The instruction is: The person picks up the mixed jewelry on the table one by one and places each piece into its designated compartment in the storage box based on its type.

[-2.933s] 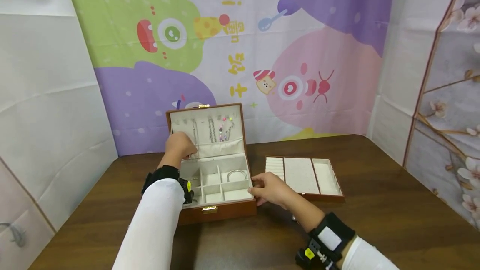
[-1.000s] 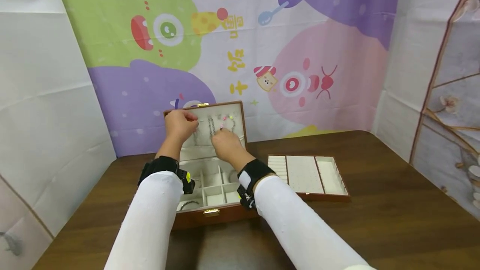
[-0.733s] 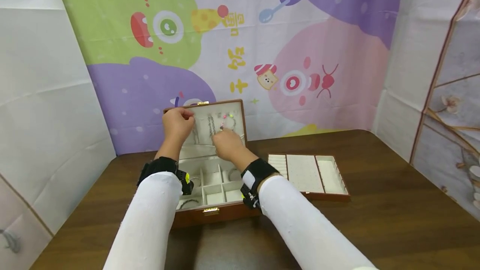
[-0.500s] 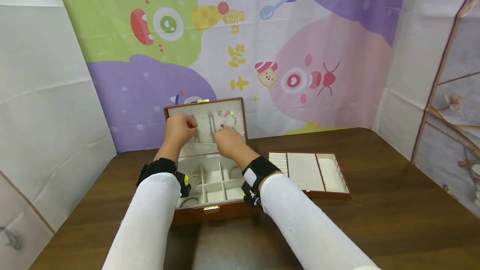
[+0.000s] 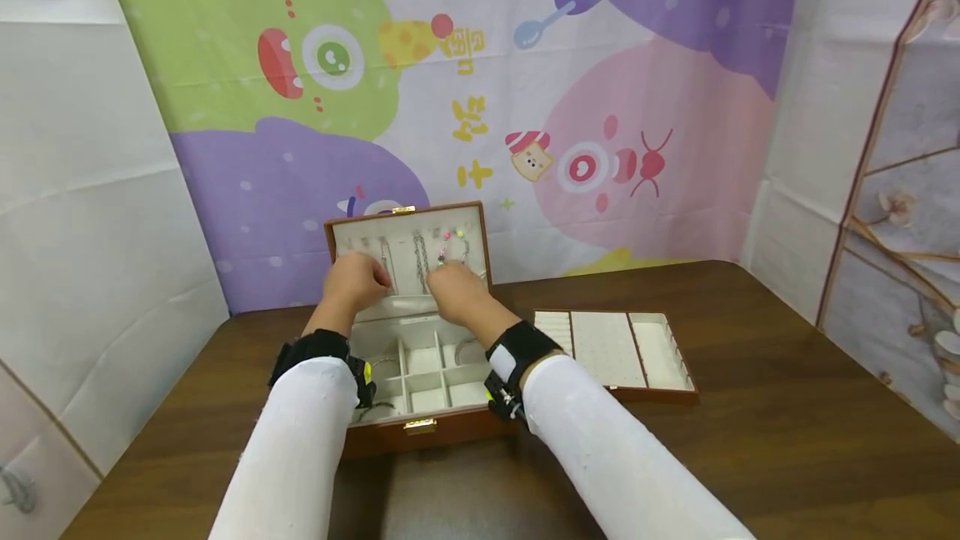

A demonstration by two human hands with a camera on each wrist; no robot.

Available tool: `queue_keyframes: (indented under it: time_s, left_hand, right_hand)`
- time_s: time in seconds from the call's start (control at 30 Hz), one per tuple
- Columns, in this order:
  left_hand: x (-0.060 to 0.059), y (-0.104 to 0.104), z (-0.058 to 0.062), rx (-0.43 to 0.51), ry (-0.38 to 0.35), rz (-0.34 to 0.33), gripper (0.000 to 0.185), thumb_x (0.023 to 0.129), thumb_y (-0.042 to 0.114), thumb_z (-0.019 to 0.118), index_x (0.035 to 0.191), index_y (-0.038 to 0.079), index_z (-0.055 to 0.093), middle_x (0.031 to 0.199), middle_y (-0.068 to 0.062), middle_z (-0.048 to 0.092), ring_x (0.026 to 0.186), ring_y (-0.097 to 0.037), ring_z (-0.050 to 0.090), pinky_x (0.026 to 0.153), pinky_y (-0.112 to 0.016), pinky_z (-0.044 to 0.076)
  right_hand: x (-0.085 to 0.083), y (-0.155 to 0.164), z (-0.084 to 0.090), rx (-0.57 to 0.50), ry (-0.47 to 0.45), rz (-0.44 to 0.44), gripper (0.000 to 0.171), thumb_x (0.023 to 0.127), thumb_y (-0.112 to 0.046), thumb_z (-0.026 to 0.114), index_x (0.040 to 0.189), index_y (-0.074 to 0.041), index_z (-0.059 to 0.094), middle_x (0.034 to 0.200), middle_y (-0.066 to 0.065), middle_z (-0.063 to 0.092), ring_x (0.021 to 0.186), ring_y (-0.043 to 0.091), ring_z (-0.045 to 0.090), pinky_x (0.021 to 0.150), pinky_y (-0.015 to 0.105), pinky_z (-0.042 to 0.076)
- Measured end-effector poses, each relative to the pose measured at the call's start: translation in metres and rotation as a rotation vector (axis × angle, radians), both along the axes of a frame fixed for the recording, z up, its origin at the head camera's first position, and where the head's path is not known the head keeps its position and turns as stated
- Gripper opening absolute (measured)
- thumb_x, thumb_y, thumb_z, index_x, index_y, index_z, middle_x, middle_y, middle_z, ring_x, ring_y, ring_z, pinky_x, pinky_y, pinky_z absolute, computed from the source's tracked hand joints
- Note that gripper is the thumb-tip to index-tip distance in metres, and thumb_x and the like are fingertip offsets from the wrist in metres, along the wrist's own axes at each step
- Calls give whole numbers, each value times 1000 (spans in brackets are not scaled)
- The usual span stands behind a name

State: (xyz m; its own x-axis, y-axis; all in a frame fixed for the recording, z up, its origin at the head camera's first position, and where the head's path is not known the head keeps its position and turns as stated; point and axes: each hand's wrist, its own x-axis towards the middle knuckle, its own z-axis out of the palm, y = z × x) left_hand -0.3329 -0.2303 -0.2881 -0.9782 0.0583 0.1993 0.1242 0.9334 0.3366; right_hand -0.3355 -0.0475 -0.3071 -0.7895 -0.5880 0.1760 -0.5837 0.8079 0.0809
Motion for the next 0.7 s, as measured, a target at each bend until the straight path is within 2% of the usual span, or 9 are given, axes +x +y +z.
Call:
queue_keyframes:
  time_s: [0.17,0.4,0.57,0.7]
  left_hand:
    - [3,2,2,-21,-13,-2,9,85,12,68,82,9,76,88,-7,72,85,-28,63,76,-43,51]
    - [7,6,6,-35,54,-41,8,85,10,69,84,7,76,86,-7,71,84,-28,64,77,-45,51]
    - [12,7,9,-59,63,-49,8,86,8,66,85,7,75,88,-8,71,84,-27,65,77,-45,52]
    - [18,7,11,-71,65,-66,8,87,9,66,87,7,74,88,-8,70,84,-28,65,76,-45,52]
  right_hand:
    - [0,3,1,-1,9,29,14,91,-1,62,101,-5,70,103,9,67,102,26,60,90,35,49]
    - [-1,12,8,-22,-2,98,19,90,5,60,107,-2,68,105,12,66,102,26,61,89,34,49]
    - [-2,25,6,-110,-41,140,29,86,13,59,111,1,67,110,14,66,106,28,61,93,34,48]
    - [0,39,2,-177,-80,174,31,87,15,54,113,4,66,113,16,65,109,31,59,95,36,47]
